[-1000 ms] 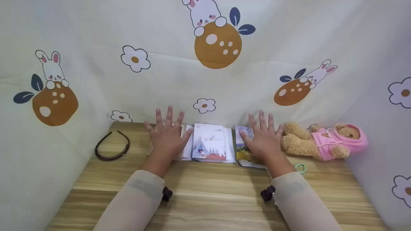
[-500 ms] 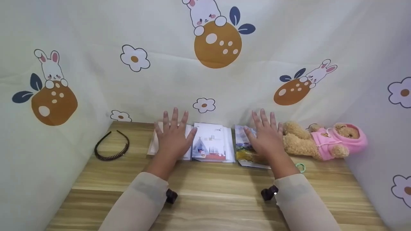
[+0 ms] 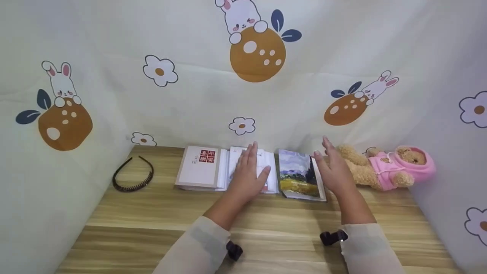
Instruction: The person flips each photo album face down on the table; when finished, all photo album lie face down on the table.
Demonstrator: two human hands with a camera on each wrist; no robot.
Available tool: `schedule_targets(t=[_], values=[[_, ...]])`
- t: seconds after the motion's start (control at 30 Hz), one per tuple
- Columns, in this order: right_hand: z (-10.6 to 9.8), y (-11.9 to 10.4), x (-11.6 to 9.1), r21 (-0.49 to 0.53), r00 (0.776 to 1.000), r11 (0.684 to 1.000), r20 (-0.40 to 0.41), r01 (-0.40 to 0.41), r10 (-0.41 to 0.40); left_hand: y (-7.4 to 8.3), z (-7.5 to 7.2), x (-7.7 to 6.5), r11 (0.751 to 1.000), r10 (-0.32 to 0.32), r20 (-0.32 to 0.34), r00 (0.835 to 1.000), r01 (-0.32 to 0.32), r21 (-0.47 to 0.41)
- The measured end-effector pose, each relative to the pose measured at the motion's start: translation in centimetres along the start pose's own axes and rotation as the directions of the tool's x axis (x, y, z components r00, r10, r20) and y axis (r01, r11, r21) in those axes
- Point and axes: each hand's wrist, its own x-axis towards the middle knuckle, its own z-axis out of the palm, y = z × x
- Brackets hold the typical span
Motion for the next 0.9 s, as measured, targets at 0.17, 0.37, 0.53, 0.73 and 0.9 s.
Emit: schedule_targets(t=[0.17,0.37,0.53,0.73,0.9], values=[[-0.5,1.2,-0.7,0.137,0.998,0.988,0.015,-0.067,0.065,1.9,3.3,-1.3,0.96,-0.056,0.104,0.993,0.082,-0.268],[-0.1,2.3,-1.1,0.266,0.992,0.957,0.084,-0.115,0.096,3.5,6.4,-1.5,0.896,-0.107,0.166,0.98,0.167,-0.412],[0.9,2.8,-1.3,0.322,0.985,0.936,0.145,-0.141,0.098,3.6,7.6,-1.3,0.879,-0.156,0.168,0.973,0.214,-0.425],[2.0,2.9,-1.4,0.24,0.959,0.948,0.242,-0.209,0.15,2.9,7.8,-1.4,0.868,-0.17,0.204,0.964,0.244,-0.433],[2.7,3.1,-1.7,0.065,0.954,0.987,0.273,-0.149,0.126,2.4,7.8,-1.5,0.878,-0.126,0.22,0.967,0.212,-0.429]])
